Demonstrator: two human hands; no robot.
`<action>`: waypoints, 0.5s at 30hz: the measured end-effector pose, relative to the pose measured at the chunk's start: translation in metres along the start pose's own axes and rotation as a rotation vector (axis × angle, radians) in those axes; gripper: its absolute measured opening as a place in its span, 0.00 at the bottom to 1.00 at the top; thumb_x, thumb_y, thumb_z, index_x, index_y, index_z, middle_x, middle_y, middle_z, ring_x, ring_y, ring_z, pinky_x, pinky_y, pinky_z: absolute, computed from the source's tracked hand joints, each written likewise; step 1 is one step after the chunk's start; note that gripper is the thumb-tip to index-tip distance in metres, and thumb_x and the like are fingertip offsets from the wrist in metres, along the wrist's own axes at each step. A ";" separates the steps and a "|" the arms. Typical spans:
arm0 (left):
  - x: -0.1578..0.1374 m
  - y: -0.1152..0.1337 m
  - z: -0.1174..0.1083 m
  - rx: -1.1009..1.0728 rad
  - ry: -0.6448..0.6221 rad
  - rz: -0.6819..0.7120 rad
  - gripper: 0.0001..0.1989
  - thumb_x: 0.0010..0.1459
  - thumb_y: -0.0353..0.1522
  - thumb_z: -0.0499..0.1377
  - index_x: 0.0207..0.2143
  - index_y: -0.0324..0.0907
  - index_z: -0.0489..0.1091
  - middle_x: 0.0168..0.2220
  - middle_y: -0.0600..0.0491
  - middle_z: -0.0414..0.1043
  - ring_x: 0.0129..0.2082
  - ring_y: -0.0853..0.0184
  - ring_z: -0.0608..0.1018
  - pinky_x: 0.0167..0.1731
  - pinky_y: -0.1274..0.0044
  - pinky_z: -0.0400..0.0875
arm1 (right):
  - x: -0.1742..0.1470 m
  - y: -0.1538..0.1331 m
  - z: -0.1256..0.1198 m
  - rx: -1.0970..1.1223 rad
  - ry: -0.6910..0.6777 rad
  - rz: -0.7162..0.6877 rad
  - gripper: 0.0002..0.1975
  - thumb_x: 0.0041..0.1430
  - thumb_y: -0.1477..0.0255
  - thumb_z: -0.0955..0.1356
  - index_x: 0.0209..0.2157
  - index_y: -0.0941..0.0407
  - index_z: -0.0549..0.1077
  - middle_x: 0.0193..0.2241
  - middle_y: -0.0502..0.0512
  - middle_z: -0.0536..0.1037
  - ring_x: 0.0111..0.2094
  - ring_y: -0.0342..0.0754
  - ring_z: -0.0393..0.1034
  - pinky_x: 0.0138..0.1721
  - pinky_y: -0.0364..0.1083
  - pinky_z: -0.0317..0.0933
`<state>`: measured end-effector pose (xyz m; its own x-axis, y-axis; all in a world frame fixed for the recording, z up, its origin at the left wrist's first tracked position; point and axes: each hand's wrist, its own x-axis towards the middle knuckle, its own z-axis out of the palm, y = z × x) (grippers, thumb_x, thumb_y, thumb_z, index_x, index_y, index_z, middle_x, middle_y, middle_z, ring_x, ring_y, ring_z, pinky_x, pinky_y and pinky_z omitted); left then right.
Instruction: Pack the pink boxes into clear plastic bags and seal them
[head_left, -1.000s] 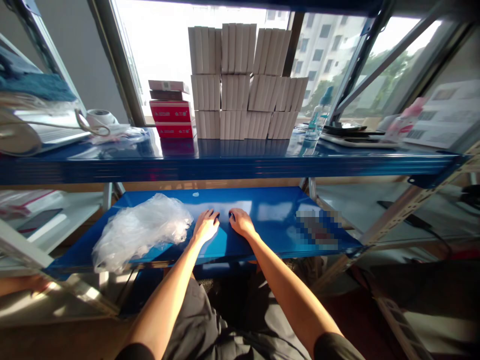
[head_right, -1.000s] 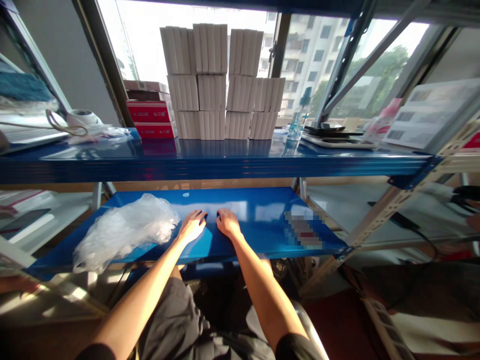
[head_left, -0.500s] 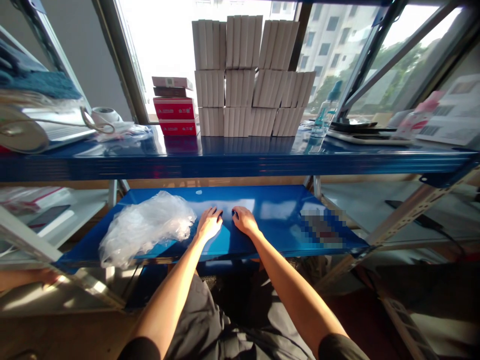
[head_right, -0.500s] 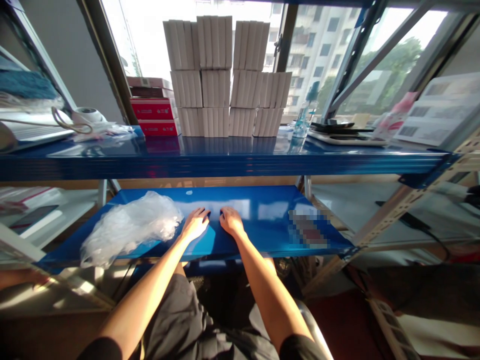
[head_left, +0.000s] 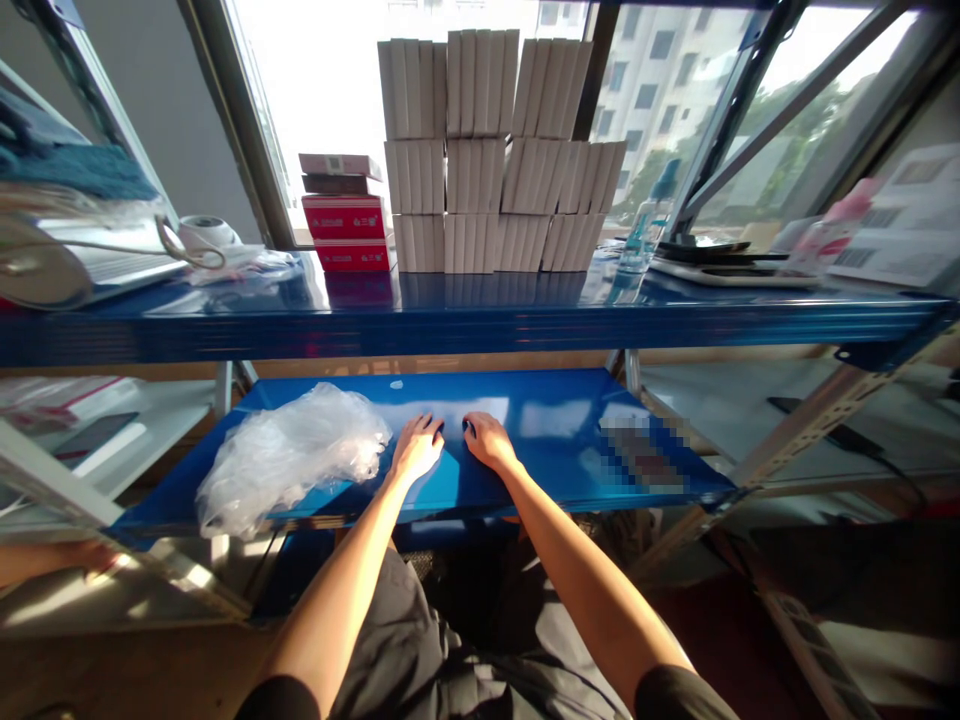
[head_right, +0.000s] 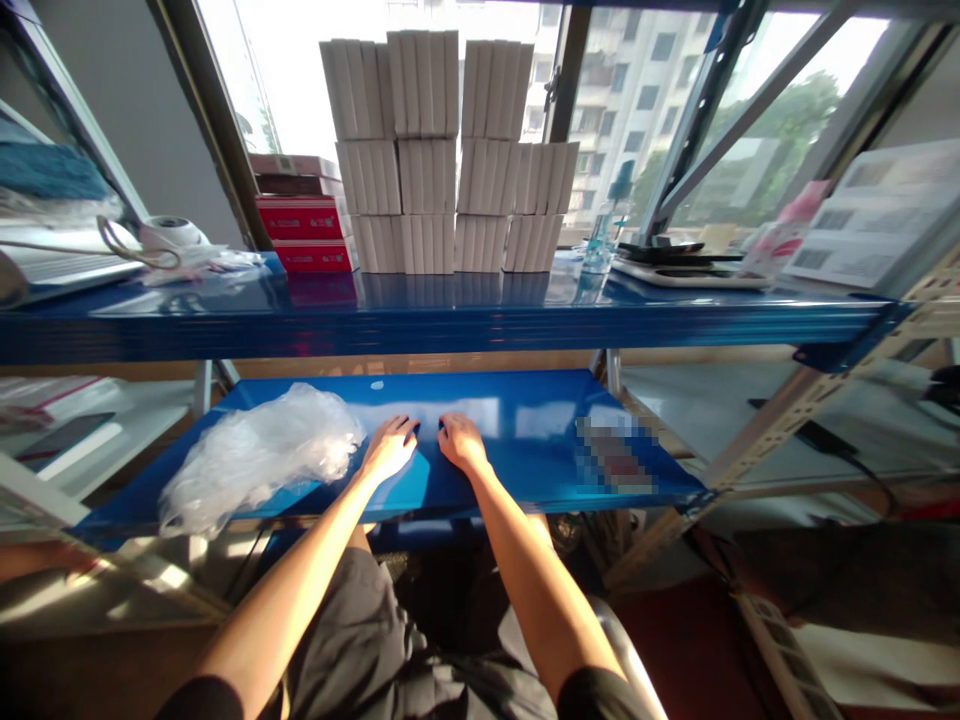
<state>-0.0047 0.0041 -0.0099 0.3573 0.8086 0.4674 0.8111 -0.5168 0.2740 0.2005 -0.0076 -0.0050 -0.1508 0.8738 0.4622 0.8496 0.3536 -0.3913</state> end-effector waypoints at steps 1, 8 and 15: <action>0.000 0.000 -0.001 0.001 -0.002 0.000 0.20 0.67 0.29 0.55 0.58 0.42 0.77 0.63 0.39 0.74 0.64 0.49 0.73 0.67 0.56 0.65 | 0.000 0.000 0.000 0.000 0.002 0.003 0.17 0.65 0.80 0.65 0.52 0.58 0.79 0.51 0.64 0.83 0.56 0.55 0.74 0.60 0.50 0.65; 0.000 0.003 -0.006 0.033 -0.022 0.014 0.20 0.68 0.29 0.54 0.58 0.39 0.77 0.62 0.38 0.74 0.64 0.48 0.73 0.66 0.58 0.66 | -0.001 -0.002 -0.004 0.005 -0.013 -0.002 0.15 0.66 0.79 0.64 0.48 0.57 0.80 0.46 0.62 0.84 0.52 0.55 0.76 0.57 0.49 0.66; 0.000 -0.001 -0.003 0.028 -0.012 0.033 0.21 0.68 0.29 0.54 0.59 0.42 0.77 0.62 0.38 0.74 0.63 0.49 0.74 0.65 0.57 0.66 | -0.001 -0.003 -0.004 0.006 -0.006 0.008 0.18 0.66 0.79 0.64 0.53 0.59 0.78 0.52 0.64 0.82 0.55 0.55 0.75 0.60 0.49 0.65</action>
<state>-0.0066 0.0038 -0.0080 0.3894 0.7947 0.4656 0.8114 -0.5352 0.2348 0.2004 -0.0108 -0.0018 -0.1472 0.8785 0.4545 0.8478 0.3487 -0.3996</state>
